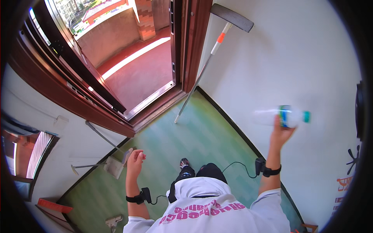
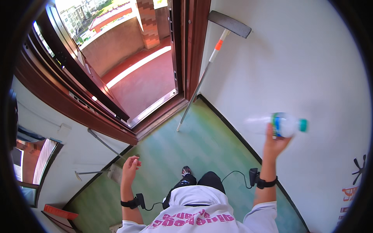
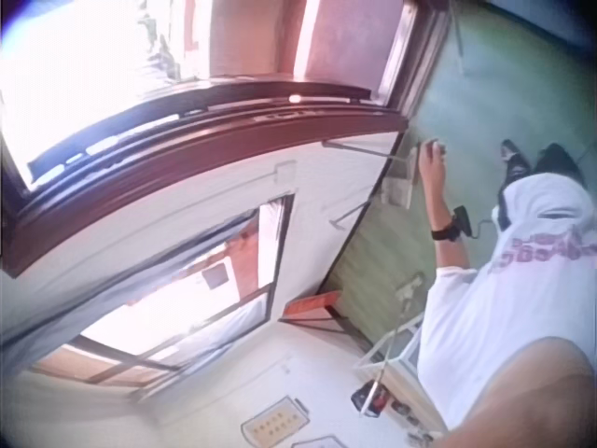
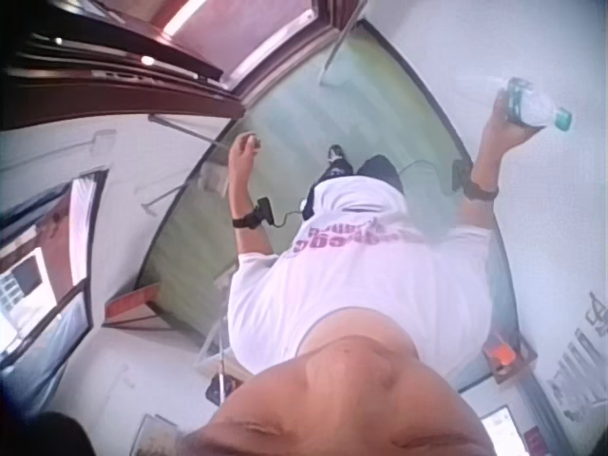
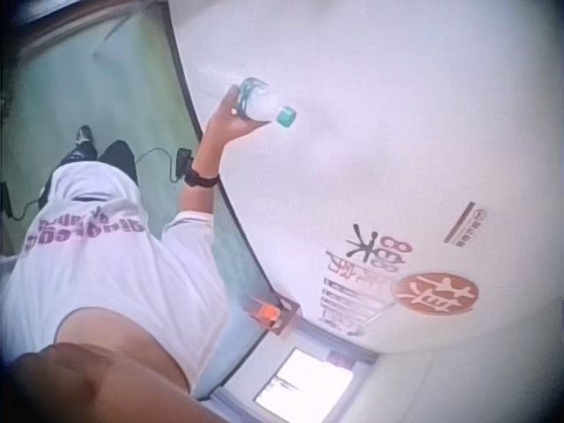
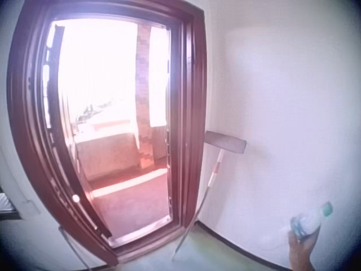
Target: Using a screwdriver to tighten or fix a screw on a balcony railing.
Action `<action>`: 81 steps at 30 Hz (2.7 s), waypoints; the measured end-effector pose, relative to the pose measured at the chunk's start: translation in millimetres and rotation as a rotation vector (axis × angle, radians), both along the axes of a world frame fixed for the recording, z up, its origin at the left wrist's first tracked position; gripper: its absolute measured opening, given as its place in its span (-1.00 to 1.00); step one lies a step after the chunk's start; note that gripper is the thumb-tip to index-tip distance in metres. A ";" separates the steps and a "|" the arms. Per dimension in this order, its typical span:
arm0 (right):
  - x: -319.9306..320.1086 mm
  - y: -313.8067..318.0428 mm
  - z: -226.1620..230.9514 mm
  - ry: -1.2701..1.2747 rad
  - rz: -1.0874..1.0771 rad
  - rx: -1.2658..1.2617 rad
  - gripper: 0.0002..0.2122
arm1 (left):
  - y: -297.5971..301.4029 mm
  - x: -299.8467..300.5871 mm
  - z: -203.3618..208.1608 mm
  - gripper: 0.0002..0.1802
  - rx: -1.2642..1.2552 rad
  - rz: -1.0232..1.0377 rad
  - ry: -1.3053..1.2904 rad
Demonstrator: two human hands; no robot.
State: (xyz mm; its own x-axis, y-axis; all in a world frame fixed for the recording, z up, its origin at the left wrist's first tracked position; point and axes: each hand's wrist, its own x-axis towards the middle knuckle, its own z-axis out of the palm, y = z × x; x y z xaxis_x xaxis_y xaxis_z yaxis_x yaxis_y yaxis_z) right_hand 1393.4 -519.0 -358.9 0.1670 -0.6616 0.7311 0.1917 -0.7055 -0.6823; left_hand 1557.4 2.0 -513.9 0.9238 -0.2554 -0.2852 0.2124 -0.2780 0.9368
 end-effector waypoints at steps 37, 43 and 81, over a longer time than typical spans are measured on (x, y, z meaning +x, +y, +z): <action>333.1 -116.9 -39.2 0.471 0.310 0.248 -0.26 | -257.7 338.6 32.6 -0.77 -0.002 -0.132 -0.062; 392.1 -114.8 36.8 0.126 0.358 0.215 -0.30 | -227.4 367.3 37.4 -0.76 -0.011 -0.125 -0.043; 522.9 -12.5 17.8 0.268 0.827 0.357 -0.45 | -418.7 304.1 154.6 -0.50 0.247 -0.556 -0.803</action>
State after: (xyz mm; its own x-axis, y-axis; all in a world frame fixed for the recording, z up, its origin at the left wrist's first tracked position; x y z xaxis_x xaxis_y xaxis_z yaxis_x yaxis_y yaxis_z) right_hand 1916.3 -531.5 -341.1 0.8177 -0.4353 0.3766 0.3436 -0.1558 -0.9261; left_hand 1861.6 -416.7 -359.3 0.6333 -0.7266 0.2665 -0.6756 -0.3510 0.6484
